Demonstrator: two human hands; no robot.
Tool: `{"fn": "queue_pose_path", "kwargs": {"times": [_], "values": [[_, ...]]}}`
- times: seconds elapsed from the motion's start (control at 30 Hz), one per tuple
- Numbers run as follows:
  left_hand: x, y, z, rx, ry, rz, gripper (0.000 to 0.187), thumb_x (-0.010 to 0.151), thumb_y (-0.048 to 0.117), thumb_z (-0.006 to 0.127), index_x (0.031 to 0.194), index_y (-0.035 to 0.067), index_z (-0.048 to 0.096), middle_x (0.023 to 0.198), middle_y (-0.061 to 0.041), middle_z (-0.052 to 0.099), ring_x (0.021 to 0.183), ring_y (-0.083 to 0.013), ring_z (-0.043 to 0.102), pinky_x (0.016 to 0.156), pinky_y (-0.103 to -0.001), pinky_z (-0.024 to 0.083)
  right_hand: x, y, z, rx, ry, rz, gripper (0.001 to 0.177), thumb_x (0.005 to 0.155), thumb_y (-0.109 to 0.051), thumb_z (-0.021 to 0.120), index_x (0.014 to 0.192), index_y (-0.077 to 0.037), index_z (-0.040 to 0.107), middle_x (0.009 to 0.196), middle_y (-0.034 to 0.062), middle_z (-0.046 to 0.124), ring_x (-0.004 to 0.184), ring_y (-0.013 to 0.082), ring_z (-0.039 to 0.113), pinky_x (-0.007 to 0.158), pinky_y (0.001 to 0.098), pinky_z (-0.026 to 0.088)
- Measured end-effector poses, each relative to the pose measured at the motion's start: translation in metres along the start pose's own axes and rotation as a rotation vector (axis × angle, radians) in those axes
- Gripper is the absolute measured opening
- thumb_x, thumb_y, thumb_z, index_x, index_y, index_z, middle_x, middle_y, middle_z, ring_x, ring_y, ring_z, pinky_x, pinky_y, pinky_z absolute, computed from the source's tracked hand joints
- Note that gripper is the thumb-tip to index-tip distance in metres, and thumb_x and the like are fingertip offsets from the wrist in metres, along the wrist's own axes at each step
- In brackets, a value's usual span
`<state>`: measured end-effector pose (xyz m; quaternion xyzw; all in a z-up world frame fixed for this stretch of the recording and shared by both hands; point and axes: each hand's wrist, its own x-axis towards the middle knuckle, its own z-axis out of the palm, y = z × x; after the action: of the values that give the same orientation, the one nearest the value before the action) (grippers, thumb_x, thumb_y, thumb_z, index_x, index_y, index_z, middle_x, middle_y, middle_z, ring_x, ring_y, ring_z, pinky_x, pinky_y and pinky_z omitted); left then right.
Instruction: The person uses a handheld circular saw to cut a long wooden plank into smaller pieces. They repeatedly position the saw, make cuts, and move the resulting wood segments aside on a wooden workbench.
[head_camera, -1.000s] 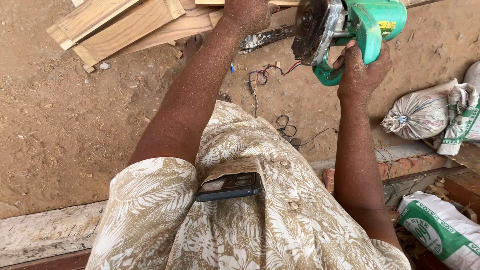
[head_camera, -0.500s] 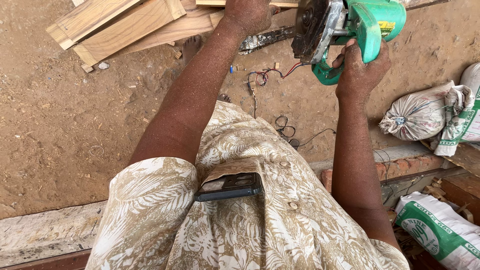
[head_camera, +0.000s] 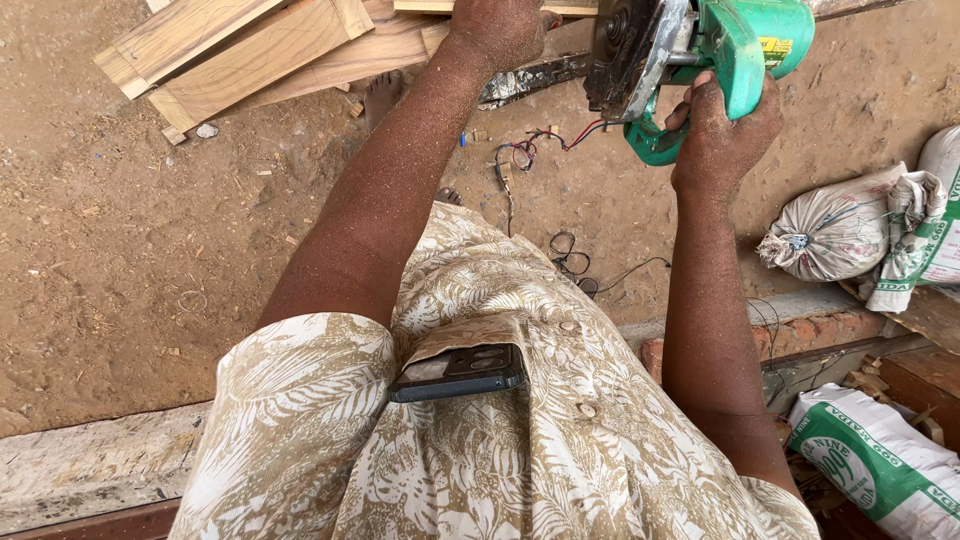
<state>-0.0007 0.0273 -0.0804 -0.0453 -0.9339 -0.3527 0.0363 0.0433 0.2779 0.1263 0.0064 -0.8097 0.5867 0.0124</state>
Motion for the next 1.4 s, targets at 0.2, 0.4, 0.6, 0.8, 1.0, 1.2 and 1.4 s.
{"fn": "queue_pose_path", "kwargs": {"times": [0.2, 0.4, 0.6, 0.8, 1.0, 1.2, 1.4], "values": [[0.000, 0.001, 0.001, -0.013, 0.033, 0.031, 0.034, 0.094, 0.039, 0.078, 0.096, 0.005, 0.080, 0.073, -0.017, 0.073, 0.069, -0.0301, 0.075, 0.060, -0.047, 0.062, 0.007, 0.006, 0.000, 0.038, -0.006, -0.012, 0.015, 0.106, 0.002, 0.066, 0.119, 0.007, 0.061, 0.093, 0.0158, 0.070, 0.069, 0.0223, 0.072, 0.061, 0.0346, 0.061], [-0.002, 0.005, -0.005, -0.010, 0.024, 0.021, 0.032, 0.096, 0.039, 0.076, 0.099, 0.008, 0.080, 0.076, -0.014, 0.074, 0.072, -0.0292, 0.074, 0.062, -0.048, 0.061, 0.013, 0.007, 0.000, 0.039, -0.008, 0.007, 0.019, 0.105, 0.002, 0.066, 0.121, 0.007, 0.059, 0.093, 0.0156, 0.070, 0.068, 0.0223, 0.072, 0.060, 0.0341, 0.060], [-0.001, 0.007, -0.003, -0.018, -0.025, -0.007, 0.031, 0.098, 0.038, 0.074, 0.103, 0.007, 0.079, 0.079, -0.015, 0.074, 0.076, -0.0299, 0.074, 0.062, -0.048, 0.061, 0.017, 0.009, -0.001, 0.063, -0.025, 0.013, 0.019, 0.106, 0.002, 0.065, 0.124, 0.006, 0.059, 0.095, 0.0160, 0.070, 0.070, 0.0228, 0.072, 0.062, 0.0355, 0.061], [0.002, 0.005, -0.002, 0.025, -0.033, 0.001, 0.031, 0.097, 0.038, 0.074, 0.106, 0.009, 0.079, 0.083, -0.016, 0.075, 0.077, -0.0304, 0.074, 0.065, -0.049, 0.061, 0.020, 0.007, 0.002, 0.037, -0.017, 0.009, 0.018, 0.107, 0.001, 0.067, 0.122, 0.007, 0.059, 0.094, 0.0159, 0.070, 0.069, 0.0228, 0.072, 0.060, 0.0350, 0.060], [0.002, 0.005, 0.000, 0.027, -0.017, -0.001, 0.032, 0.095, 0.039, 0.076, 0.109, 0.010, 0.077, 0.086, -0.017, 0.075, 0.079, -0.0328, 0.074, 0.066, -0.051, 0.061, 0.021, 0.003, 0.005, 0.023, -0.022, -0.013, 0.016, 0.107, 0.001, 0.068, 0.120, 0.007, 0.060, 0.092, 0.0160, 0.070, 0.068, 0.0229, 0.073, 0.060, 0.0348, 0.059], [0.002, 0.002, 0.000, 0.040, 0.053, 0.070, 0.034, 0.092, 0.035, 0.079, 0.113, 0.009, 0.076, 0.092, -0.017, 0.075, 0.084, -0.0337, 0.074, 0.068, -0.051, 0.061, 0.025, 0.003, 0.005, 0.028, -0.033, -0.025, 0.015, 0.106, 0.002, 0.065, 0.118, 0.008, 0.061, 0.092, 0.0165, 0.070, 0.068, 0.0237, 0.073, 0.059, 0.0357, 0.060], [0.001, 0.010, -0.005, 0.020, 0.036, 0.019, 0.035, 0.092, 0.037, 0.079, 0.113, 0.008, 0.075, 0.092, -0.016, 0.075, 0.085, -0.0332, 0.074, 0.070, -0.052, 0.060, 0.031, 0.008, 0.002, 0.085, -0.066, -0.034, 0.017, 0.107, 0.002, 0.065, 0.121, 0.008, 0.059, 0.096, 0.0169, 0.070, 0.071, 0.0241, 0.072, 0.062, 0.0367, 0.062]]}}
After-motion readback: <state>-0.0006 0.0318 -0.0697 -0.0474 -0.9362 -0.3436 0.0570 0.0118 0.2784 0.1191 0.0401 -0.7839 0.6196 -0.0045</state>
